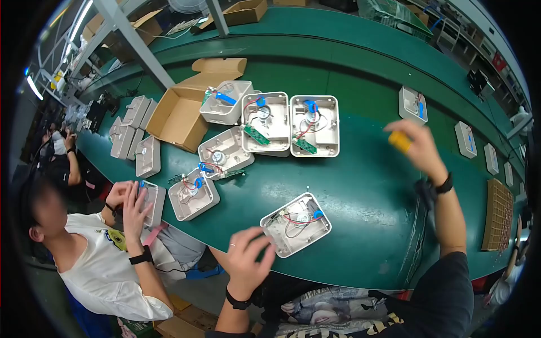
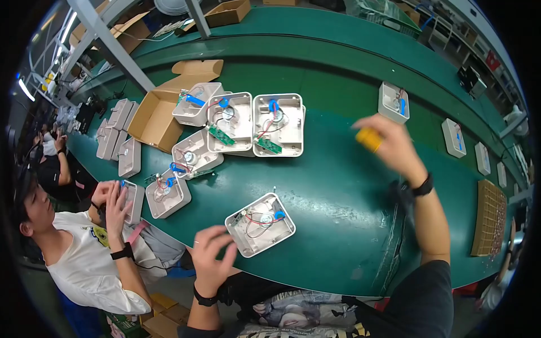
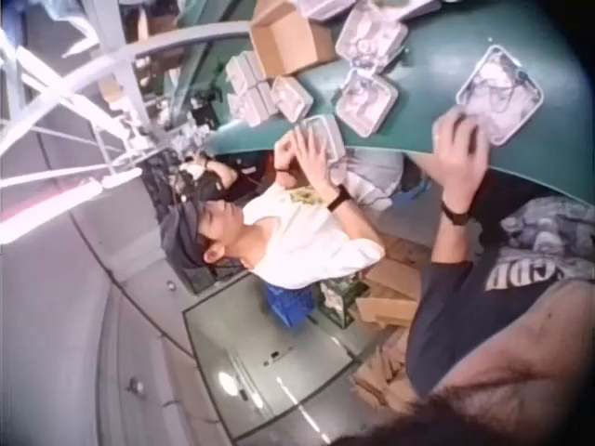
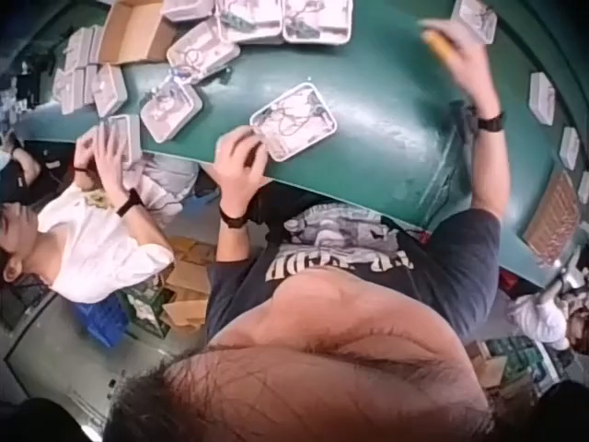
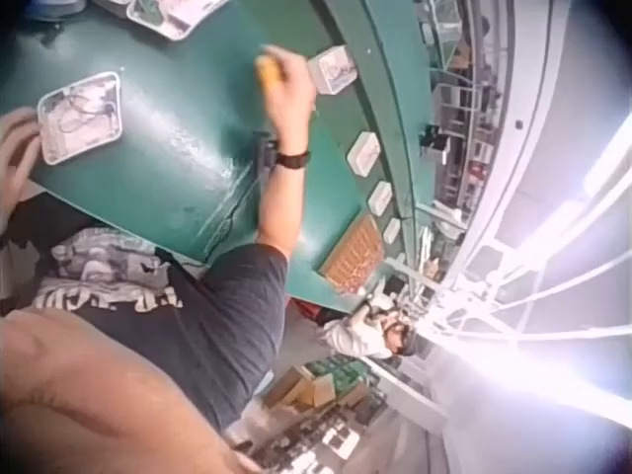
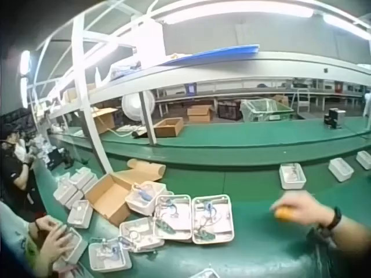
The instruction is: Assemble small electronic components and PCB boards into plastic housings on a factory production line.
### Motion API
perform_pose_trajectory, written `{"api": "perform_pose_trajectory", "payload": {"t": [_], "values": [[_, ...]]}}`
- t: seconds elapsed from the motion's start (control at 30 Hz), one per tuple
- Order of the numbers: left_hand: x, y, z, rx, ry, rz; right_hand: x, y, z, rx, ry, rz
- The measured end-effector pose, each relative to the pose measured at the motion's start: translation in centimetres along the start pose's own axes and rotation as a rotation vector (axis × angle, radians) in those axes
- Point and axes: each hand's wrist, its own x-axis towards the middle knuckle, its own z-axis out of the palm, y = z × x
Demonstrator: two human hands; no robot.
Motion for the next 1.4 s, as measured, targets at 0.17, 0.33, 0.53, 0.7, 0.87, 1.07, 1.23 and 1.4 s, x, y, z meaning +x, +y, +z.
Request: {"api": "perform_pose_trajectory", "payload": {"t": [0.17, 0.33, 0.53, 0.7, 0.87, 1.07, 1.23, 1.4], "values": [[4.4, -1.4, 0.6, 0.213, 0.211, -0.151, 3.8, -5.5, 8.9, 0.185, 0.004, -0.404], [4.5, -2.6, 1.0, 0.155, 0.175, -0.183, 6.5, -5.8, 12.2, 0.143, -0.001, -0.520], [5.4, -2.4, 0.8, 0.166, 0.205, -0.080, 6.9, -7.0, 10.4, 0.434, -0.177, -0.077], [5.6, -3.1, 1.2, -0.071, 0.164, -0.247, 6.7, -5.1, 11.8, 0.243, -0.022, -0.043], [5.5, -4.2, 1.5, -0.300, 0.059, -0.377, 6.0, -4.8, 12.6, 0.001, 0.192, -0.328], [7.1, -5.0, 1.1, -0.308, -0.062, -0.321, 7.9, -6.1, 11.9, 0.316, 0.035, -0.571], [7.2, -5.1, 1.0, -0.317, -0.104, -0.278, 9.3, -6.3, 12.4, 0.199, 0.006, -0.723], [7.2, -5.5, 2.4, -0.349, -0.107, -0.241, 7.2, -7.1, 12.1, 0.031, 0.125, -0.730]]}}
